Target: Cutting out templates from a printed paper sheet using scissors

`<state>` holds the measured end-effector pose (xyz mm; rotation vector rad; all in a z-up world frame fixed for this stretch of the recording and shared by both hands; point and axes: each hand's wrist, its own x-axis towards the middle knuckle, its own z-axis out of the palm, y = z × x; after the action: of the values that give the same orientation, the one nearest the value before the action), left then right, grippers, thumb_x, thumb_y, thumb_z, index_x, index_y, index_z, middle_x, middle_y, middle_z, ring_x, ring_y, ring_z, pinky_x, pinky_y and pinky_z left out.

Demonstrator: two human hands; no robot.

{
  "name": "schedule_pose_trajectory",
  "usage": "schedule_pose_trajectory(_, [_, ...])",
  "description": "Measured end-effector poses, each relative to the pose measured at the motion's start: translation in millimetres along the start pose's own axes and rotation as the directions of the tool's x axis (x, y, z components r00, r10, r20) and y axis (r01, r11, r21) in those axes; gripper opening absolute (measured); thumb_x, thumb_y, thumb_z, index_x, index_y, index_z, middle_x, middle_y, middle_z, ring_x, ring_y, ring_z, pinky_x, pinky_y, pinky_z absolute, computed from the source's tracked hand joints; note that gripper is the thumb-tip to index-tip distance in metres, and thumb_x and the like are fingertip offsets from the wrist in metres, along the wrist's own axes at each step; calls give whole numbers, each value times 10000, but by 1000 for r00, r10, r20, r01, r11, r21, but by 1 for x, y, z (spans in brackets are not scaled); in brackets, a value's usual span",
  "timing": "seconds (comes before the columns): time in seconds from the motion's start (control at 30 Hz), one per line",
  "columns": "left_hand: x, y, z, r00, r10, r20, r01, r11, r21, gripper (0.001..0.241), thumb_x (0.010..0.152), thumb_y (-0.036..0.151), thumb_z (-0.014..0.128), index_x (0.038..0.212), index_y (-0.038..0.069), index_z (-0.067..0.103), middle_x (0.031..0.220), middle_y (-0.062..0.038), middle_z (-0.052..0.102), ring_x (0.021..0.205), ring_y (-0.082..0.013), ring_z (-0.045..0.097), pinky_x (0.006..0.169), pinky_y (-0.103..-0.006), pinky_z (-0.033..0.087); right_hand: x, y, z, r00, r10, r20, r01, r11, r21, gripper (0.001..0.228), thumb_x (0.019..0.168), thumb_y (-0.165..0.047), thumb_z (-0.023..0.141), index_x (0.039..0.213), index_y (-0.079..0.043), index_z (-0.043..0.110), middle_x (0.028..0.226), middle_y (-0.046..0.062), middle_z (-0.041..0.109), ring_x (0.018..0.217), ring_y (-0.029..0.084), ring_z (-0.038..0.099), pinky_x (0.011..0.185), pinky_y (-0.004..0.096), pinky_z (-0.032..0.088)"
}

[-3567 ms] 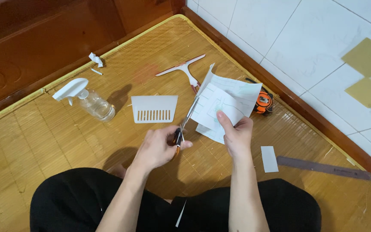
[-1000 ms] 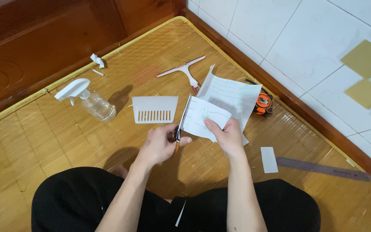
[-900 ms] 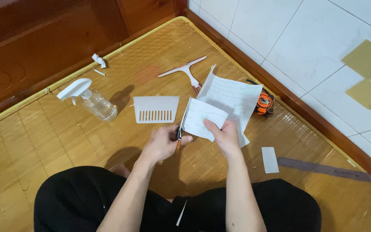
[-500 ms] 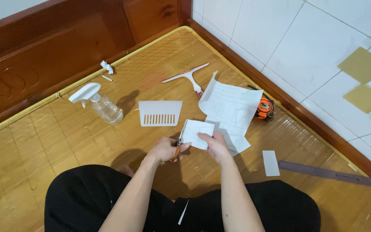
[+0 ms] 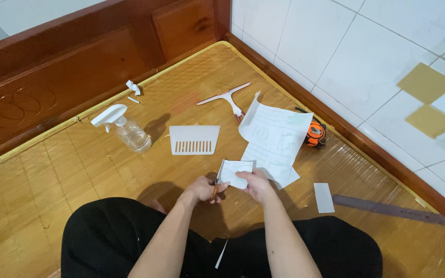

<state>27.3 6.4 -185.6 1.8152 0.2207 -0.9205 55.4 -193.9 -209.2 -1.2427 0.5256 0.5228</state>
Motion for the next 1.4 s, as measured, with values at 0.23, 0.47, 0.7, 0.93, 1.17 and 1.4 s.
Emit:
schedule_pose_trajectory(0.23, [-9, 2, -2, 999, 0, -42, -2, 999, -51, 483, 831, 407, 832, 1005, -15, 673, 683, -157, 754, 532, -158, 715, 530, -205, 534, -7, -7, -1, 1000, 27, 4, -26, 1000, -4, 573, 749, -104, 925, 1211, 60, 629, 1065, 153, 725, 942, 284, 738, 813, 454, 643])
schedule_pose_trajectory(0.47, [-32, 15, -12, 920, -9, -391, -7, 999, -42, 461, 812, 515, 821, 1036, 126, 716, 685, -44, 775, 629, -150, 750, 668, -252, 562, -10, -23, -5, 977, -172, -124, 189, 971, 144, 540, 786, -140, 890, 1217, 44, 622, 1025, 130, 714, 907, 254, 741, 769, 430, 645])
schedule_pose_trajectory(0.7, [8, -10, -14, 828, -15, -561, 215, 932, 292, 658, 719, 551, 874, 1302, 322, 671, 1183, -76, 753, 1194, -277, 676, 1023, -400, 555, -42, -49, 5, 930, -346, -120, 366, 879, 305, 442, 782, -86, 883, 1157, 12, 670, 990, 101, 738, 878, 234, 755, 765, 413, 653])
schedule_pose_trajectory(0.93, [1, -5, -11, 829, -3, -559, 189, 943, 275, 570, 773, 383, 863, 1283, 213, 676, 1206, -180, 727, 1233, -339, 648, 1030, -453, 541, -65, -59, 18, 925, -349, -147, 379, 847, 373, 384, 731, -40, 897, 1057, -19, 693, 883, 73, 731, 780, 224, 746, 683, 402, 636])
schedule_pose_trajectory(1.17, [3, -4, -11, 838, -71, -541, 237, 941, 243, 644, 708, 379, 906, 1291, 238, 670, 1238, -155, 712, 1246, -317, 642, 1031, -449, 532, -48, -50, 10, 921, -358, -153, 389, 836, 387, 359, 737, -20, 891, 1040, -10, 698, 903, 93, 747, 788, 226, 744, 694, 415, 630])
schedule_pose_trajectory(1.4, [-38, 32, -3, 853, -36, -520, 223, 927, 301, 647, 670, 277, 909, 1267, 171, 682, 1228, -186, 709, 1260, -319, 630, 1023, -433, 550, -57, -54, 14, 928, -307, -212, 363, 873, 325, 467, 773, -79, 879, 1159, 22, 636, 1001, 91, 695, 902, 242, 718, 791, 450, 635])
